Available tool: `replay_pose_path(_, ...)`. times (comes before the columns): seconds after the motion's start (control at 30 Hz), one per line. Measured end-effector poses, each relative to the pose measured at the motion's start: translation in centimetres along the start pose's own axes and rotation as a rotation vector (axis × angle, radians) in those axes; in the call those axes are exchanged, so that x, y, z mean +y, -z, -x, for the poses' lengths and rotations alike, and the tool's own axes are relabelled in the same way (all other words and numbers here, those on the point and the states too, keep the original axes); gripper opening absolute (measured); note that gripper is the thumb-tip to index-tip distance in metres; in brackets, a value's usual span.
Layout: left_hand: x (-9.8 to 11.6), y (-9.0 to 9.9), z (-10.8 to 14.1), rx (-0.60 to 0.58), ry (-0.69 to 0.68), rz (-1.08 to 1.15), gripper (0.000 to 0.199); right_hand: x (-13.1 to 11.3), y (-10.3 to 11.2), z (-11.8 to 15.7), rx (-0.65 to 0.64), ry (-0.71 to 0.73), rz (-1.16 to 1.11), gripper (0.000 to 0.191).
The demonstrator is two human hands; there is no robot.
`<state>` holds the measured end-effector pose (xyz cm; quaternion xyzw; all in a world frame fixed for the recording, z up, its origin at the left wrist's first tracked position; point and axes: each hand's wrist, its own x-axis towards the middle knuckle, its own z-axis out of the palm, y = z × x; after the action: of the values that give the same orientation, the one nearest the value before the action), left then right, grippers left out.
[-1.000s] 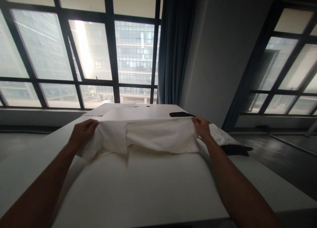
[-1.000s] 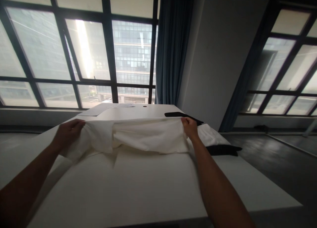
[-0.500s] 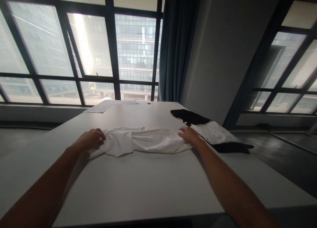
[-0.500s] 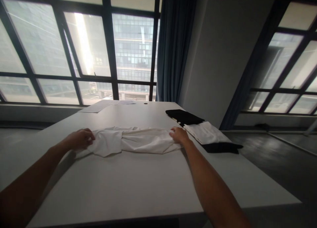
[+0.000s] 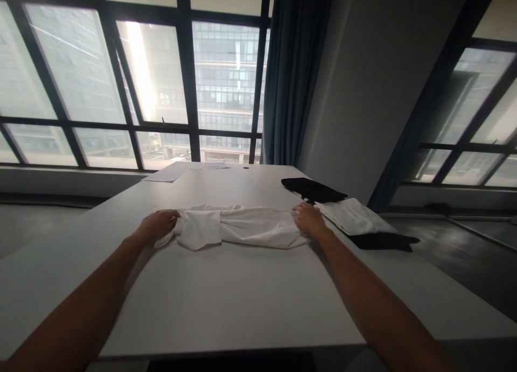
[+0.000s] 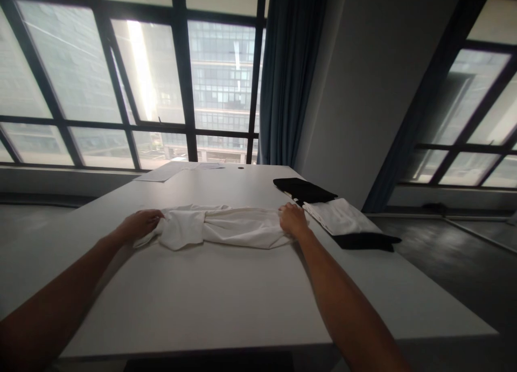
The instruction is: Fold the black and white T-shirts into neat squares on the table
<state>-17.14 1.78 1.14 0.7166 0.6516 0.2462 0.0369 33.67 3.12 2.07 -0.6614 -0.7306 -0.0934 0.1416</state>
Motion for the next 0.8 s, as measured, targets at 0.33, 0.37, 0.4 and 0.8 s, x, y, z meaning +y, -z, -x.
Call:
replay_pose_path(0.33,8.5,-1.5,1.0,0.157,-0.034,0.664,0.044,-18.3,0.5,3.2,-0.114,0.556,-0.558,0.108)
replay_pose_path(0.37,8.9,-1.5,1.2,0.123,-0.064,0.735,0.050,-19.8,0.6,3.1,-0.096,0.533,-0.534,0.108)
replay_pose_path(0.4,9.0,-1.5,1.3,0.089,-0.102,0.773,0.056,-20.9,0.7,2.8,-0.070,0.503,-0.515,0.101)
replay_pose_path(0.8,4.5,-0.5,1.3,-0.166,-0.080,0.239,0.071,-19.5,5.0,-6.2,0.225,0.055,-0.852,0.022)
